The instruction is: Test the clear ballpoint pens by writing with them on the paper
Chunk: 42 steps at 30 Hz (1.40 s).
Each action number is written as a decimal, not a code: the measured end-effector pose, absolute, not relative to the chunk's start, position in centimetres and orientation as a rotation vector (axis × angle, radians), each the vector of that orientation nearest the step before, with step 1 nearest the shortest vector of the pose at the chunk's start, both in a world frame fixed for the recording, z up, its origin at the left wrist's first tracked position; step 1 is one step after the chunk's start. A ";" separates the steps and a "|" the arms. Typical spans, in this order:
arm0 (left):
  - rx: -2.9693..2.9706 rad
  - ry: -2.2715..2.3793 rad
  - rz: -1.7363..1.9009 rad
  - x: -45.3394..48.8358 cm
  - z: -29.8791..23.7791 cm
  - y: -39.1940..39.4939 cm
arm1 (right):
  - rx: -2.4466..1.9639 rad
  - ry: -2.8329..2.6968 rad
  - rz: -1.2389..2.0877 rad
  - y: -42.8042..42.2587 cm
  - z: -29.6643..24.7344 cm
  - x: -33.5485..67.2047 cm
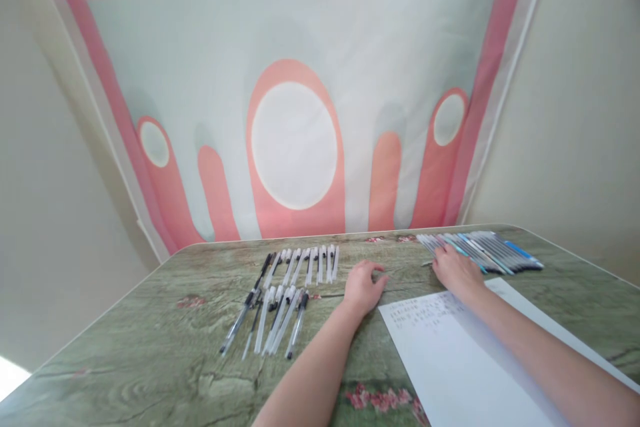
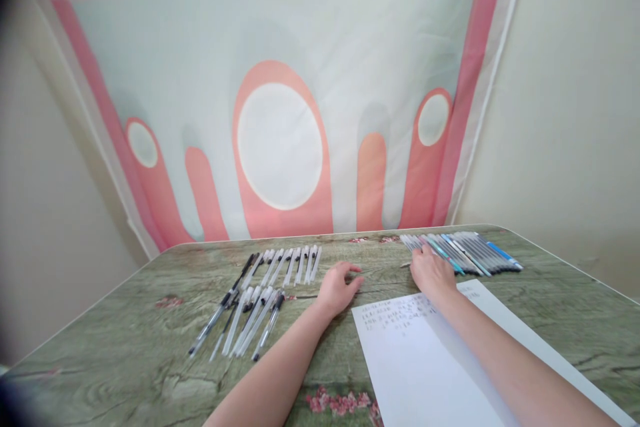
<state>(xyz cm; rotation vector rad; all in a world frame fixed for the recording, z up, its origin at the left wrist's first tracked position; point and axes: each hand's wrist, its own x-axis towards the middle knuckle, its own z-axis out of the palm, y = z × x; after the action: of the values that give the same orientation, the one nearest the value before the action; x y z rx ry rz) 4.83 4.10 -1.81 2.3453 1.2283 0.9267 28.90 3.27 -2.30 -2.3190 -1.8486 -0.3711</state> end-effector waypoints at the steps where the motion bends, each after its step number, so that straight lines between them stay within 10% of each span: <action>1: 2.339 1.351 0.942 4.3 -1.7 4.3 | -2.302 -1.860 -0.416 3.1 -2.2 28.6; 42: 2.512 1.741 0.550 3.8 -1.4 4.8 | -1.665 -2.067 -0.193 1.3 0.1 24.3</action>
<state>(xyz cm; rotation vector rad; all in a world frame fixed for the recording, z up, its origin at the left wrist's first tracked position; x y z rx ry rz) 3.75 4.75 -1.40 2.5120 1.7411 0.5504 24.30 1.29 0.09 -1.6648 -2.0669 -0.1929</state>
